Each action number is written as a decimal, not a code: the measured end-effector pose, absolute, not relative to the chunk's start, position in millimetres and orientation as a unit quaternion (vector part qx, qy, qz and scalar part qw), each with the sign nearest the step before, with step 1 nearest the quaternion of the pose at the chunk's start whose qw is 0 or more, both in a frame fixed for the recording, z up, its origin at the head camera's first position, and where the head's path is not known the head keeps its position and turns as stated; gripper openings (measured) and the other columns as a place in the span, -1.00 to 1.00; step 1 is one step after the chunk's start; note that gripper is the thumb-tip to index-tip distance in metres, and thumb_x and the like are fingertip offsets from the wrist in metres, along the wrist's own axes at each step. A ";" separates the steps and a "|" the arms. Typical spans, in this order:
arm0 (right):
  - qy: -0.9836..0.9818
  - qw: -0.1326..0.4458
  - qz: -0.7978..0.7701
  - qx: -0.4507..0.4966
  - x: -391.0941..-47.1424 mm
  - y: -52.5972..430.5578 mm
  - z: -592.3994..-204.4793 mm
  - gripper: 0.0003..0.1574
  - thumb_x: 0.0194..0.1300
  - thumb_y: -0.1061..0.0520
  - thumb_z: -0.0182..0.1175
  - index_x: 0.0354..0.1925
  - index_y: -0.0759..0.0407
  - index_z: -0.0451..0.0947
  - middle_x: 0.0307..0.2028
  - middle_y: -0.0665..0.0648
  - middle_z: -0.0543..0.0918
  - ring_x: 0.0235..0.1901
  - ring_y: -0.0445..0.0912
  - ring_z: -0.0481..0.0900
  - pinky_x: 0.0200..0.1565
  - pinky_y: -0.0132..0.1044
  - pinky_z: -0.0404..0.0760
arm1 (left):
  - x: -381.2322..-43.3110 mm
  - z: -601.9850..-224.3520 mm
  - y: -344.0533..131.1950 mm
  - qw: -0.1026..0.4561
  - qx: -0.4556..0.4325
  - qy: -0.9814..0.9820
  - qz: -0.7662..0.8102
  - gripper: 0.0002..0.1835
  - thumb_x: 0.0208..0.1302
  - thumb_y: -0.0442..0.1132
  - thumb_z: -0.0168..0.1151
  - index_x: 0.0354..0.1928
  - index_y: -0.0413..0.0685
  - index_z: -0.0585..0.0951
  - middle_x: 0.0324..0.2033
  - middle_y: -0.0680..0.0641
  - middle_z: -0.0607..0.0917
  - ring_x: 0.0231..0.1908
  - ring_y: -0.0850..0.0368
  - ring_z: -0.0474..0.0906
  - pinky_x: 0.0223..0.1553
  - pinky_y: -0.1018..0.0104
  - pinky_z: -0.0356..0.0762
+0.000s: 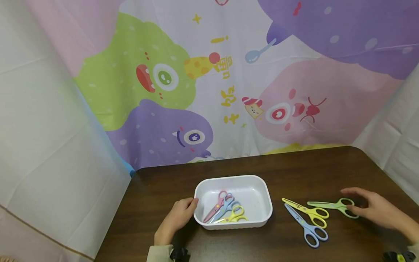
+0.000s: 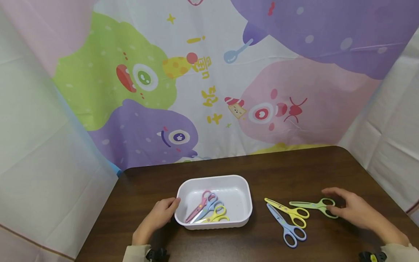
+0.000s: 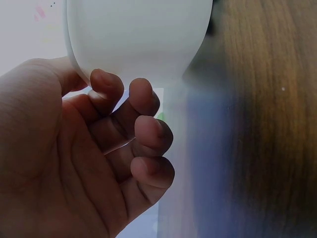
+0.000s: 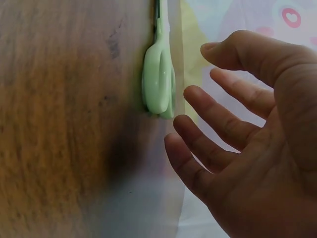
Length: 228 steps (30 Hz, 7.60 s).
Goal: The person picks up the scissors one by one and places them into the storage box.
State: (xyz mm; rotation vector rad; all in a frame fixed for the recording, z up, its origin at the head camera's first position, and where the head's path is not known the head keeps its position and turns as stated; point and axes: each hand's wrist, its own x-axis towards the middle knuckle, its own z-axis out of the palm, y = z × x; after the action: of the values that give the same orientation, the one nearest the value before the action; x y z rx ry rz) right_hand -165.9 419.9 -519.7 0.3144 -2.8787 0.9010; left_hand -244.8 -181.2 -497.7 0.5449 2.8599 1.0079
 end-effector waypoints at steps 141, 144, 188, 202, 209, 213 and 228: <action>-0.946 0.117 0.151 0.264 -236.2 345.6 -430.3 -0.79 0.24 0.18 0.44 -0.13 0.16 0.73 -0.19 -0.05 0.70 -0.16 -0.03 0.57 -0.13 -0.08 0.56 | -245.3 -501.8 -179.0 0.023 0.155 0.919 0.363 -0.58 0.58 -0.06 0.03 -0.53 -0.02 0.50 -0.67 0.10 0.44 -0.62 0.28 0.35 -0.49 0.37 0.33; -0.944 0.111 0.164 0.264 -240.8 336.7 -427.0 -0.80 0.26 0.17 0.44 -0.12 0.14 0.74 -0.18 -0.05 0.71 -0.14 -0.02 0.58 -0.12 -0.08 0.57 | -245.3 -501.2 -178.4 0.021 0.159 0.920 0.358 -0.58 0.58 -0.08 0.04 -0.53 -0.02 0.50 -0.67 0.10 0.44 -0.61 0.27 0.35 -0.49 0.36 0.33; -0.916 0.095 0.243 0.303 -285.6 266.1 -423.4 -0.73 0.30 0.25 0.37 -0.02 0.17 0.74 -0.04 0.12 0.75 0.02 0.13 0.57 0.11 0.15 0.47 | -240.6 -494.8 -176.7 0.025 0.158 0.928 0.336 -0.59 0.58 -0.08 0.04 -0.46 -0.11 0.60 -0.63 0.08 0.46 -0.54 0.21 0.38 -0.45 0.34 0.35; -0.907 0.060 0.248 0.334 -295.6 242.9 -420.3 -0.75 0.34 0.21 0.35 -0.01 0.16 0.74 -0.09 0.08 0.72 -0.04 0.08 0.66 0.06 0.10 0.59 | -244.0 -498.7 -176.8 0.044 0.156 0.924 0.346 -0.54 0.60 -0.05 -0.01 -0.51 -0.07 0.56 -0.67 0.11 0.47 -0.63 0.27 0.38 -0.50 0.37 0.37; -0.903 0.058 0.239 0.352 -298.6 227.2 -417.6 -0.78 0.32 0.20 0.37 -0.05 0.15 0.76 -0.14 0.04 0.71 -0.10 0.00 0.65 0.00 -0.01 0.62 | -243.4 -498.2 -177.4 0.038 0.163 0.926 0.338 -0.54 0.60 -0.09 0.00 -0.52 -0.13 0.54 -0.69 0.11 0.46 -0.64 0.27 0.36 -0.51 0.37 0.34; -0.901 0.046 0.243 0.356 -299.3 220.2 -416.4 -0.78 0.32 0.20 0.38 -0.06 0.15 0.77 -0.14 0.05 0.72 -0.11 -0.01 0.66 -0.03 -0.05 0.64 | -243.2 -497.9 -177.2 0.044 0.159 0.926 0.339 -0.52 0.61 -0.09 -0.01 -0.52 -0.14 0.55 -0.70 0.11 0.47 -0.64 0.26 0.37 -0.51 0.37 0.35; -0.902 -0.006 0.258 0.345 -305.7 196.0 -408.9 -0.76 0.35 0.17 0.36 -0.02 0.14 0.76 -0.08 0.06 0.73 -0.02 -0.01 0.68 0.04 -0.07 0.66 | -243.2 -498.7 -178.4 0.053 0.164 0.924 0.343 -0.49 0.62 -0.05 -0.04 -0.52 -0.16 0.57 -0.71 0.11 0.48 -0.64 0.26 0.38 -0.50 0.36 0.36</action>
State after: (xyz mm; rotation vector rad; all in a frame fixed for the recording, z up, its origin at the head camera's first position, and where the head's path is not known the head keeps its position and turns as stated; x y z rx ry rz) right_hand -305.7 196.0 -408.9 1.0868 -2.8453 0.8148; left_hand -243.2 -178.4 -498.7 0.4970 2.8073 1.0414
